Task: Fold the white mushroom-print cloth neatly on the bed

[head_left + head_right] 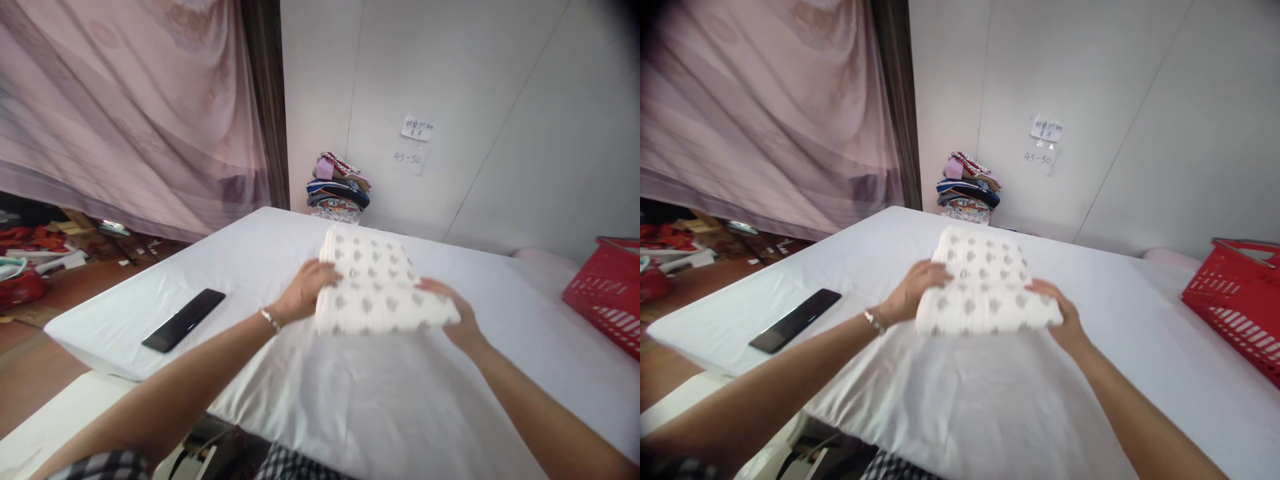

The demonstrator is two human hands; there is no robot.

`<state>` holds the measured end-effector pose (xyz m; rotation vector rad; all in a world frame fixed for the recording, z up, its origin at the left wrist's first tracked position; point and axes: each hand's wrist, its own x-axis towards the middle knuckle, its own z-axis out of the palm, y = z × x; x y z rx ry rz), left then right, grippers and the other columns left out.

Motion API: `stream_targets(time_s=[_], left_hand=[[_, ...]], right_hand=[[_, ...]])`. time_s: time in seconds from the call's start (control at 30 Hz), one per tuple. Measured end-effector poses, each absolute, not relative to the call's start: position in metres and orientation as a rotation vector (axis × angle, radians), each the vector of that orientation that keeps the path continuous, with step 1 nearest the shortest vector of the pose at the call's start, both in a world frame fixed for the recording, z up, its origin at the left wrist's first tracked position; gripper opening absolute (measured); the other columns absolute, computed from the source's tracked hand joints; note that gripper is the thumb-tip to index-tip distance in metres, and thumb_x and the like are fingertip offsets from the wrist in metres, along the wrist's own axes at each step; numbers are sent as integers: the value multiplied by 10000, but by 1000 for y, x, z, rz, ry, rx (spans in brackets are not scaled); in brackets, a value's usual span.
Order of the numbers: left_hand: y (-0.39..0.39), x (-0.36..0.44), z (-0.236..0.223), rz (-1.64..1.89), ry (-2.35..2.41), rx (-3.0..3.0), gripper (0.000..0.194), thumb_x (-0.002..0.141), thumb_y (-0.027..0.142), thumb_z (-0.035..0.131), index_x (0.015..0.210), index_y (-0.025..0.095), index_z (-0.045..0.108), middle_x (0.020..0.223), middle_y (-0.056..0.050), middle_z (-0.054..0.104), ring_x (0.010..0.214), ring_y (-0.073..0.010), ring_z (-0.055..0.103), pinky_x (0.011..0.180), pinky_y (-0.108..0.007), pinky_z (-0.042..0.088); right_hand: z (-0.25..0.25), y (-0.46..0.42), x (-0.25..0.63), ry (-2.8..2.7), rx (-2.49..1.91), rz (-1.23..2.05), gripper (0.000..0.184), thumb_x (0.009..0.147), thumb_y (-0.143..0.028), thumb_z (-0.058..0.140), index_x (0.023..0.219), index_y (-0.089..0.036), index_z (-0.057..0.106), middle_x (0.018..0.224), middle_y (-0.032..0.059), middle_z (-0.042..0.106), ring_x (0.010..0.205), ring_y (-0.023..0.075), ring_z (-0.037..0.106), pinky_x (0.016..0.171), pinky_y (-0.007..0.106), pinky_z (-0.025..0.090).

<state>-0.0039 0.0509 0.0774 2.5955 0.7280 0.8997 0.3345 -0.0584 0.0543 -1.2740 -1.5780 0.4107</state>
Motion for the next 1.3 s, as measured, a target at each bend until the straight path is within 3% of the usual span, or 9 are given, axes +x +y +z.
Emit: stream_targets(time_s=[0.1, 0.2, 0.37, 0.53, 0.67, 0.8, 0.93, 1.07, 1.3], left_hand=[[10, -19, 18, 621, 491, 2777, 197, 818, 174, 538, 988, 259, 588, 1139, -27, 644, 1229, -209, 452, 1106, -474, 179], [-13, -26, -6, 594, 473, 2866, 231, 867, 118, 442, 1030, 234, 557, 1199, -38, 613, 1243, -191, 435, 1112, -468, 190], [-24, -34, 4, 596, 468, 2849, 342, 834, 81, 435, 1126, 228, 533, 1275, -66, 561, 1279, -211, 397, 1083, -477, 269], [-30, -33, 12, 718, 603, 2593, 411, 750, 56, 438, 1084, 238, 593, 1215, -52, 602, 1230, -209, 457, 1035, -450, 362], [-37, -12, 17, 1006, 938, 2295, 290, 837, 155, 425, 1057, 210, 606, 1207, -70, 598, 1164, -187, 511, 1002, -392, 409], [-56, 7, 17, 860, 923, 2399, 255, 848, 245, 494, 1074, 226, 610, 1189, -57, 610, 1164, -214, 503, 1040, -415, 345], [-59, 7, 15, 831, 921, 2348, 216, 866, 259, 459, 952, 240, 656, 1060, -33, 664, 1045, -192, 570, 982, -370, 388], [-19, -3, 16, 982, 1339, 1936, 207, 825, 299, 491, 926, 223, 655, 936, -33, 681, 853, -177, 616, 783, -286, 475], [43, 11, 10, 731, 1572, 1670, 390, 729, 585, 544, 750, 200, 598, 763, -44, 657, 725, -207, 601, 623, -280, 417]], right_hand=[[-9, -103, 337, -1887, -1385, 462, 430, 704, -576, 615, 1010, -275, 647, 1132, 71, 655, 1205, 296, 485, 1068, 482, 302], [-34, -126, 340, -2040, -1405, 403, 364, 770, -524, 564, 1044, -295, 635, 1186, 46, 632, 1234, 281, 462, 1077, 501, 276], [-23, -134, 352, -2153, -1439, 426, 316, 853, -397, 499, 1139, -331, 615, 1248, 11, 592, 1279, 258, 412, 1049, 509, 337], [10, -124, 351, -1896, -1607, 581, 342, 888, -435, 412, 1112, -321, 643, 1267, 5, 575, 1247, 257, 454, 1037, 487, 387], [36, -104, 306, -1828, -1630, 498, 427, 870, -475, 432, 1247, -307, 541, 1393, 0, 446, 1315, 249, 356, 1081, 451, 330], [27, -87, 256, -2152, -1641, 330, 599, 885, -495, 396, 1425, -263, 280, 1513, 18, 192, 1394, 253, 123, 1129, 499, 159], [1, -84, 239, -2448, -1669, 338, 629, 894, -551, 326, 1439, -248, 239, 1513, 39, 170, 1396, 249, 105, 1128, 515, 88], [-6, -85, 243, -2493, -1706, 368, 639, 903, -563, 281, 1448, -238, 202, 1517, 32, 127, 1399, 239, 83, 1133, 500, 64], [19, -68, 235, -2419, -1729, 435, 609, 906, -553, 270, 1440, -262, 235, 1521, 27, 142, 1399, 232, 94, 1133, 492, 94]])
